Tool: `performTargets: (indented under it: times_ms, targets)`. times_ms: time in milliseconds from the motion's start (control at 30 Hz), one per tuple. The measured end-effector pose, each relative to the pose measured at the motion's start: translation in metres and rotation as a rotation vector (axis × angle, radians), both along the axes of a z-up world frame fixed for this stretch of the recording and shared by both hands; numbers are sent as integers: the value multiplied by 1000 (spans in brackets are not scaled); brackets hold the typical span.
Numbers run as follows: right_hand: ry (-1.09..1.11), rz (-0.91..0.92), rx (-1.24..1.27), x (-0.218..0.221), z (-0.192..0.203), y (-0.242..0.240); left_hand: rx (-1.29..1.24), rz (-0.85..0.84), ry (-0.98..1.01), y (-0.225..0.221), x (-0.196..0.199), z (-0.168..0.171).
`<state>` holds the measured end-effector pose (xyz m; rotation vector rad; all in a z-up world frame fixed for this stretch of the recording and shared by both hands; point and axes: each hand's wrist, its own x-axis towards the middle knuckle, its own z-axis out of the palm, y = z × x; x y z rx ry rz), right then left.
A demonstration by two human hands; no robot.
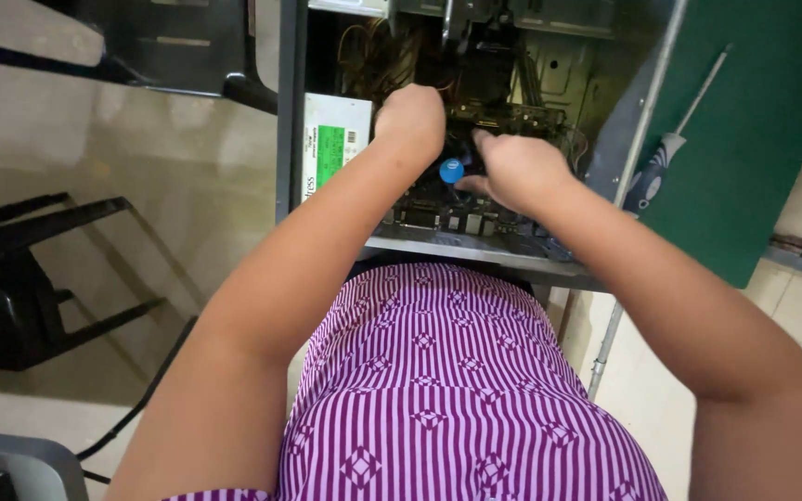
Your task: Placing and aligning the side panel onto a desktop computer case.
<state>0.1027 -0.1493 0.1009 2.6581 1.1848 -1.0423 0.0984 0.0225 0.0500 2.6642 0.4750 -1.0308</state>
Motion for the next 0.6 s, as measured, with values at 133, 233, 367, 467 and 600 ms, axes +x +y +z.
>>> performTargets:
  times_ms: [133,233,367,467,600]
  targets:
    - [-48,21,105,-9,-37,-9,43,-84,-34,3,-7,-22]
    - [-126,48,136,-11,-40,-10,79,-246,-117,6,-11,-30]
    - [-26,-11,116,-11,-31,-8,84,-462,-166,6,-13,-46]
    - [-54,-6,191,-13,-23,-8,126,-633,-327,7,-17,-66]
    - [-80,81,266,-17,-8,-3,142,-850,-332,8,-14,-56]
